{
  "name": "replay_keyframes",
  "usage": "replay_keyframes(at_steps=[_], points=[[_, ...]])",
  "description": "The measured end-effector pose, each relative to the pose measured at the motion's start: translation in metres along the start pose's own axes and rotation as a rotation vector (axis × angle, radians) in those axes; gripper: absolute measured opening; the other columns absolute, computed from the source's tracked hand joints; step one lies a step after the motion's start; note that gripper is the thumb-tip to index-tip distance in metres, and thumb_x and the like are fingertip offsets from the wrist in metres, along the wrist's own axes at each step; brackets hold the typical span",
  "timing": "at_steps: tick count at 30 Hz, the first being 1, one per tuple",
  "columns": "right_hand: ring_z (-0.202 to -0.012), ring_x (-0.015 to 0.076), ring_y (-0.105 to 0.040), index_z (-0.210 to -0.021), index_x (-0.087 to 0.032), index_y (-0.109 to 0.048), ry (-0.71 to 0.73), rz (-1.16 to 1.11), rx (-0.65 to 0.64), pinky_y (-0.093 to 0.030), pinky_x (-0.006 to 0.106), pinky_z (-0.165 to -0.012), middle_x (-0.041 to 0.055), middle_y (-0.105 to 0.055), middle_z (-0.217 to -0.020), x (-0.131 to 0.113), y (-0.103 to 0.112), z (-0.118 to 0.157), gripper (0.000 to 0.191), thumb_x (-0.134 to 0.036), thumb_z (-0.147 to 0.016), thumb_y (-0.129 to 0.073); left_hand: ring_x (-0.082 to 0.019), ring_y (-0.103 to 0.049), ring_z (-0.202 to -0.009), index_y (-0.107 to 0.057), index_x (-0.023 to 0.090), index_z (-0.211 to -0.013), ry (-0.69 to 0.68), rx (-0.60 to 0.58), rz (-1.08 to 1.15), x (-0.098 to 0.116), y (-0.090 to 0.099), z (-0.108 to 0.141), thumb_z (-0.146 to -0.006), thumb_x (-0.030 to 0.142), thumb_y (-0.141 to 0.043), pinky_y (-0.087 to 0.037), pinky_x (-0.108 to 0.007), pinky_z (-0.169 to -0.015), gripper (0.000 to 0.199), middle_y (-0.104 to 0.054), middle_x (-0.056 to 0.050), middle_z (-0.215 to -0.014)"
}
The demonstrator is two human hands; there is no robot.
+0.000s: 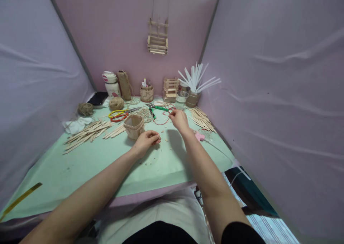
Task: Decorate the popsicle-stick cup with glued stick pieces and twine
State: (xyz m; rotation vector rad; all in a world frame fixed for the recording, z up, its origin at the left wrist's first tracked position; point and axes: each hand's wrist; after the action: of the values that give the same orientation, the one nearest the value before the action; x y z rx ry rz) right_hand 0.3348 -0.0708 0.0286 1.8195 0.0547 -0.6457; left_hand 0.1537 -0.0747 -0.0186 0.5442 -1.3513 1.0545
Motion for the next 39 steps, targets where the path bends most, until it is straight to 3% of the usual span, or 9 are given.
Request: replay_keyframes(at_steps=[3,6,11,15,19,23,25,28,39], points=[[-0.090,0.0221,-0.066,-0.086,-0.014,-0.073,-0.016,0.101,-0.089,-0.045,0.027,-0.077,0.0116,-0.073,-0.090,-0.016,-0.015,-0.043,0.015,-0.019,-0.077,-0.061,-0.009,-0.059,-0.058,-0.060,0.012,-0.070,-0.006,0.010,0.002,0.000,0.002,0.000,-0.068,0.021,-0.075,-0.048,-0.022,-0.059,0.017,-0.065,-0.003,-0.063],[-0.096,0.0276,-0.066,-0.090,-0.008,-0.073,-0.048,0.171,-0.151,-0.046,0.030,-0.079,0.0204,-0.072,-0.097,-0.026,-0.041,-0.064,0.021,-0.012,-0.071,-0.066,-0.008,-0.059,-0.056,-0.061,0.012,-0.070,-0.011,0.016,0.003,0.001,0.004,-0.001,-0.068,0.021,-0.076,-0.047,-0.021,-0.058,0.018,-0.065,-0.003,-0.063],[-0.105,0.0319,-0.064,-0.099,-0.004,-0.070,-0.086,0.222,-0.193,-0.047,0.035,-0.086,0.0269,-0.067,-0.108,-0.029,-0.068,-0.068,0.029,-0.007,-0.070,-0.065,-0.009,-0.059,-0.056,-0.060,0.013,-0.069,-0.028,0.020,0.026,0.000,0.006,-0.003,-0.065,0.022,-0.078,-0.049,-0.022,-0.058,0.020,-0.065,-0.003,-0.062],[-0.108,0.0323,-0.063,-0.099,-0.003,-0.070,-0.096,0.182,-0.153,-0.046,0.036,-0.089,0.0283,-0.066,-0.109,-0.031,-0.064,-0.066,0.030,-0.004,-0.071,-0.062,-0.009,-0.060,-0.056,-0.060,0.014,-0.069,-0.025,0.026,0.030,-0.002,0.007,-0.004,-0.063,0.019,-0.079,-0.048,-0.022,-0.058,0.020,-0.064,-0.003,-0.061],[-0.103,0.0279,-0.065,-0.090,-0.008,-0.071,-0.059,0.053,-0.088,-0.047,0.032,-0.086,0.0208,-0.071,-0.101,-0.025,-0.043,-0.044,0.022,-0.006,-0.072,-0.058,-0.010,-0.060,-0.058,-0.061,0.014,-0.070,-0.022,0.022,0.059,-0.003,0.006,-0.004,-0.060,0.019,-0.080,-0.049,-0.023,-0.059,0.022,-0.064,-0.002,-0.062],[-0.082,0.0165,-0.068,-0.098,-0.016,-0.067,-0.012,-0.195,-0.065,-0.050,0.025,-0.070,0.0062,-0.073,-0.088,-0.010,-0.028,0.015,0.025,-0.024,-0.083,-0.048,-0.010,-0.060,-0.059,-0.062,0.014,-0.072,-0.048,0.028,0.065,-0.003,0.005,-0.004,-0.060,0.018,-0.079,-0.049,-0.023,-0.060,0.021,-0.065,-0.003,-0.064],[-0.075,0.0168,-0.066,-0.090,-0.015,-0.066,-0.044,-0.672,-0.064,-0.049,0.025,-0.064,0.0055,-0.071,-0.081,-0.003,-0.029,0.049,0.024,-0.033,-0.077,-0.057,-0.010,-0.060,-0.059,-0.063,0.013,-0.072,-0.068,0.036,0.069,-0.004,0.005,-0.004,-0.059,0.018,-0.079,-0.049,-0.023,-0.061,0.022,-0.065,-0.003,-0.064],[-0.063,0.0130,-0.060,-0.080,-0.017,-0.067,-0.132,-1.003,-0.067,-0.045,0.023,-0.058,0.0024,-0.067,-0.074,0.001,-0.037,0.083,0.024,-0.038,-0.068,-0.068,-0.011,-0.061,-0.059,-0.063,0.013,-0.074,-0.082,0.046,0.056,-0.004,0.004,-0.004,-0.058,0.022,-0.081,-0.048,-0.024,-0.060,0.025,-0.065,-0.003,-0.065],[-0.057,0.0114,-0.052,-0.072,-0.017,-0.067,-0.189,-1.120,-0.012,-0.041,0.025,-0.056,-0.0007,-0.062,-0.063,-0.007,-0.045,0.091,0.023,-0.036,-0.062,-0.073,-0.013,-0.063,-0.063,-0.066,0.013,-0.073,-0.039,0.036,0.023,-0.004,0.001,-0.001,-0.055,0.026,-0.083,-0.051,-0.028,-0.068,0.028,-0.068,-0.005,-0.068]])
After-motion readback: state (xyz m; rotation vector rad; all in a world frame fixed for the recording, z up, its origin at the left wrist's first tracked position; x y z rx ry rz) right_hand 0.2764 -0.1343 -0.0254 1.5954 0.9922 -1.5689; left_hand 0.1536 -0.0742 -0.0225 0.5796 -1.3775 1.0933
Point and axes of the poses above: each hand's wrist, its own z-axis away from the middle knuckle, its own y-axis out of the back of the hand, x = y × z
